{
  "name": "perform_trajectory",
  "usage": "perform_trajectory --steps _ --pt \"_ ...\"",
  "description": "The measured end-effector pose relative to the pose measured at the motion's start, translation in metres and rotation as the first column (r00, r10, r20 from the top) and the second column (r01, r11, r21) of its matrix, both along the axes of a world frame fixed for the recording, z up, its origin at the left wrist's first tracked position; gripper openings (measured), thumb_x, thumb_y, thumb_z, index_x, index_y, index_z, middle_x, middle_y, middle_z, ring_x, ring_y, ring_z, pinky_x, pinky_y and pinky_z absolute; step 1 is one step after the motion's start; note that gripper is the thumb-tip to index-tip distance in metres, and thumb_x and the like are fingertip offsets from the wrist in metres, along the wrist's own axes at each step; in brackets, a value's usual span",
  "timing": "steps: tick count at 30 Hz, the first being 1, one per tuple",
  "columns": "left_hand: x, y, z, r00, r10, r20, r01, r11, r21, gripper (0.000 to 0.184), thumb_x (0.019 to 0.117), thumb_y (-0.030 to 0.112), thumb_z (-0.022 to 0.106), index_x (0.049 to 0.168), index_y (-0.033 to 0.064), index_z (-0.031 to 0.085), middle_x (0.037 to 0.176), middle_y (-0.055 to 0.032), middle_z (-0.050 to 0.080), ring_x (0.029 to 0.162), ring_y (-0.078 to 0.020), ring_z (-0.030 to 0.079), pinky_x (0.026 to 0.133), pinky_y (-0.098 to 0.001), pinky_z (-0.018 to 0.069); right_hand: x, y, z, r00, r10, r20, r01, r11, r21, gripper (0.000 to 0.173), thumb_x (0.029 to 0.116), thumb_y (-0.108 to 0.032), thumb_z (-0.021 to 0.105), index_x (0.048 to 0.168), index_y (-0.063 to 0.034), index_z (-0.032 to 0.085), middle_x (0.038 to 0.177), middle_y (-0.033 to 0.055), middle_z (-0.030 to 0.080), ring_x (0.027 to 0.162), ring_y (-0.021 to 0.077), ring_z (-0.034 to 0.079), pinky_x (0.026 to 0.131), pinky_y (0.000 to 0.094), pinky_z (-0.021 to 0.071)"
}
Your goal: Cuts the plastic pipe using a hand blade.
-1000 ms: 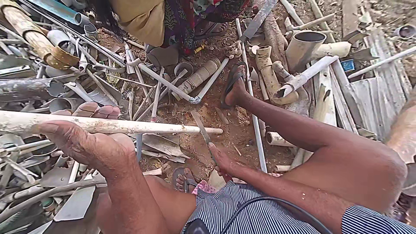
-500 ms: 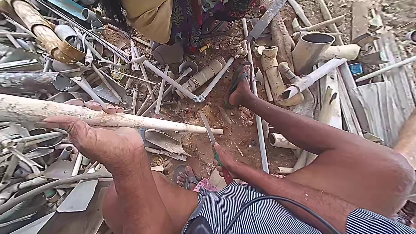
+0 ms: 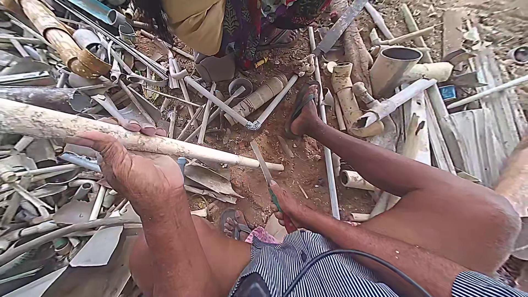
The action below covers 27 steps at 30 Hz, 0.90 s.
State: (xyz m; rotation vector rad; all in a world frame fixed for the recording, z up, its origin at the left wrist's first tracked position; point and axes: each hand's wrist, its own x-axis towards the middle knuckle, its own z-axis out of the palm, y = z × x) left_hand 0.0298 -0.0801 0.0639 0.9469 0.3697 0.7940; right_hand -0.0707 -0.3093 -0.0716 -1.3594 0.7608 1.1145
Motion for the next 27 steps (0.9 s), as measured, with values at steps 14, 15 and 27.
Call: perform_trajectory --steps 14,15,27 --pt "0.0 0.012 -0.005 0.996 -0.047 -0.073 0.049 0.998 0.032 0.04 0.114 0.032 0.015 0.127 0.0145 0.048 0.116 -0.0056 0.066 0.117 -0.0237 0.064 0.099 -0.0488 0.0529 -0.009 -0.024 -0.031 0.999 -0.014 -0.037 0.009 0.993 -0.122 0.053 0.1113 -0.052 0.018 0.099 -0.0079 0.045 0.063 0.0014 0.043 0.043 0.0128 0.043 0.042 0.0282 0.0435" --pt "0.001 0.013 -0.006 0.995 -0.079 -0.068 0.081 0.996 0.027 0.042 0.1139 0.034 0.013 0.131 0.0136 0.046 0.124 -0.008 0.066 0.122 -0.0264 0.063 0.102 -0.0515 0.051 -0.016 -0.035 -0.042 0.993 -0.068 -0.091 0.053 0.986 -0.158 0.052 0.1108 -0.053 0.018 0.101 -0.0093 0.044 0.063 0.0011 0.042 0.043 0.0131 0.043 0.041 0.0286 0.0426" --pt "0.003 0.008 0.003 0.996 -0.045 -0.083 0.037 0.995 -0.095 0.049 0.1124 0.044 0.012 0.118 0.0175 0.054 0.093 -0.0006 0.059 0.076 -0.0152 0.063 0.073 -0.036 0.0573 0.049 0.078 0.064 0.817 0.149 0.557 -0.248 0.963 0.106 0.048 0.114 -0.032 0.023 0.091 -0.0018 0.052 0.064 0.001 0.046 0.048 0.0097 0.048 0.05 0.0264 0.0472"
